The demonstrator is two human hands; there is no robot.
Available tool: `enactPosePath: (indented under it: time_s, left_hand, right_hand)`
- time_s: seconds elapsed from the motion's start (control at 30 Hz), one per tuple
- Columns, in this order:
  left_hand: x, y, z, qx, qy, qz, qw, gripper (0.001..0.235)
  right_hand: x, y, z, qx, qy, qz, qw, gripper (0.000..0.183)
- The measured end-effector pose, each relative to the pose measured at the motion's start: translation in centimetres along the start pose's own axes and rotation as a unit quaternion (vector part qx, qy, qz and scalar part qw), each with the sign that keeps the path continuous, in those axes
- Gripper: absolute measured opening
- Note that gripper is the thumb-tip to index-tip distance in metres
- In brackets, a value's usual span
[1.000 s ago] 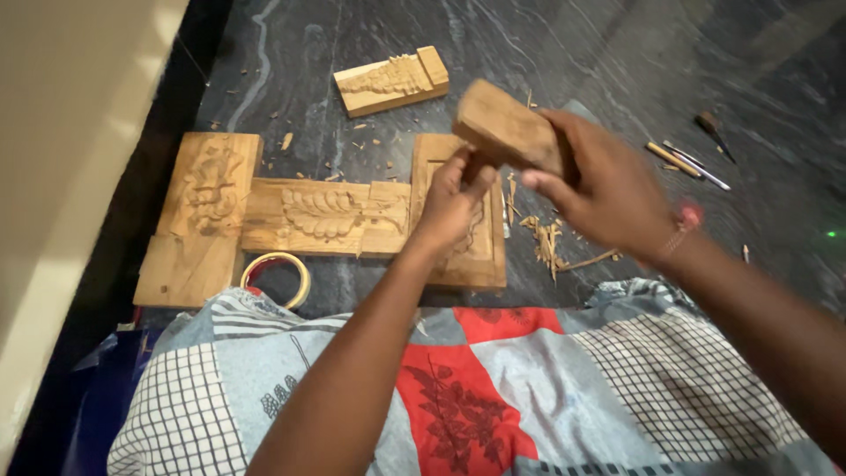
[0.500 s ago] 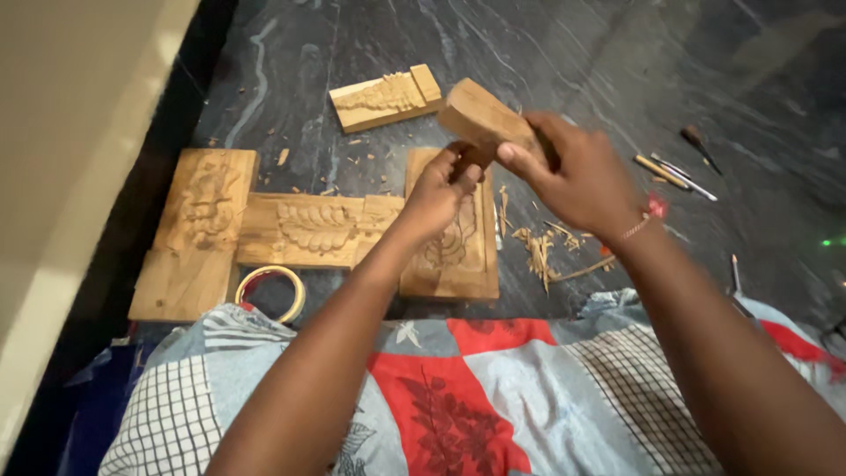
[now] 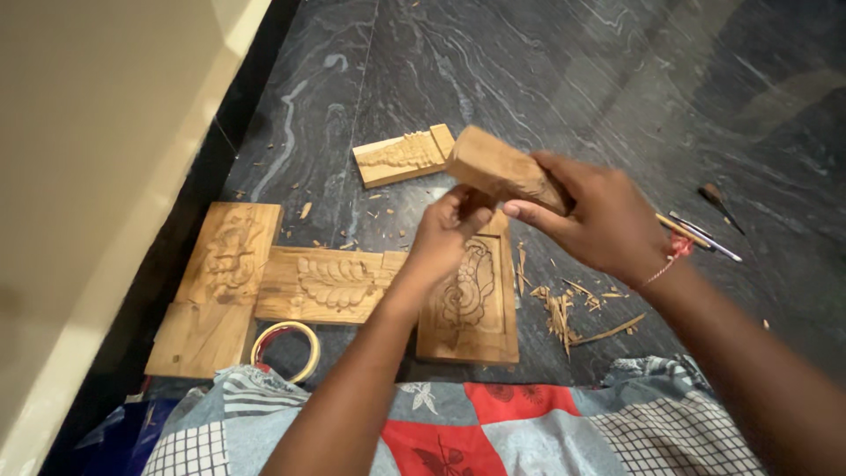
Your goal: The person carves a floral design into a rectangular wooden block using a chisel and a wooden mallet. They repeatedly strike the chisel to remove wood shavings and refine the pattern.
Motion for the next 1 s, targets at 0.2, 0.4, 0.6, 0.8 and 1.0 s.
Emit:
enactPosePath:
  time_s: [0.2,0.4,0.6,0.8,1.0]
  left_hand:
    - [-0.9,-2.9,2.1,0.074,0.046,0.080,0.993,0.059]
    - [-0.7,-3.3,0.4,-0.004,0.082,0.081,0.993,0.061]
    - [-0.3,-2.1,0.2,-0.014,0.042,-0.011,0.999,0.060]
    - [0.4,-1.7,1.4,-0.077,-0.010,-0.037,0.996,0.057]
    - [-1.4,-2.3,1.6,-0.061,0.040,-0.056,0.996,0.059]
  right_hand:
    - [2.2,2.1,-0.3,-0.107,0.130,0.060,0.984,0.057]
    - [2.9,2.3,1.1,-0.124,0.174,0.040,0.976,0.054]
    - [3.5,2.6,1.6,-0.115,0.200,0.037,0.972,0.054]
    - [3.9,3.3,1.6,-0.141,0.222,0.015,0.965,0.051]
    - [3.8,3.1,2.0,-0.144,0.174,0.046,0.973,0.049]
Point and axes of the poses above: each hand's wrist, its own x-axis away from the middle knuckle, its own y-axis out of the palm, z = x × y, the point moved 1 cm from there along -x, towards the middle knuckle, and after that the axes turned 7 degrees about -z, right-handed, at the moved point
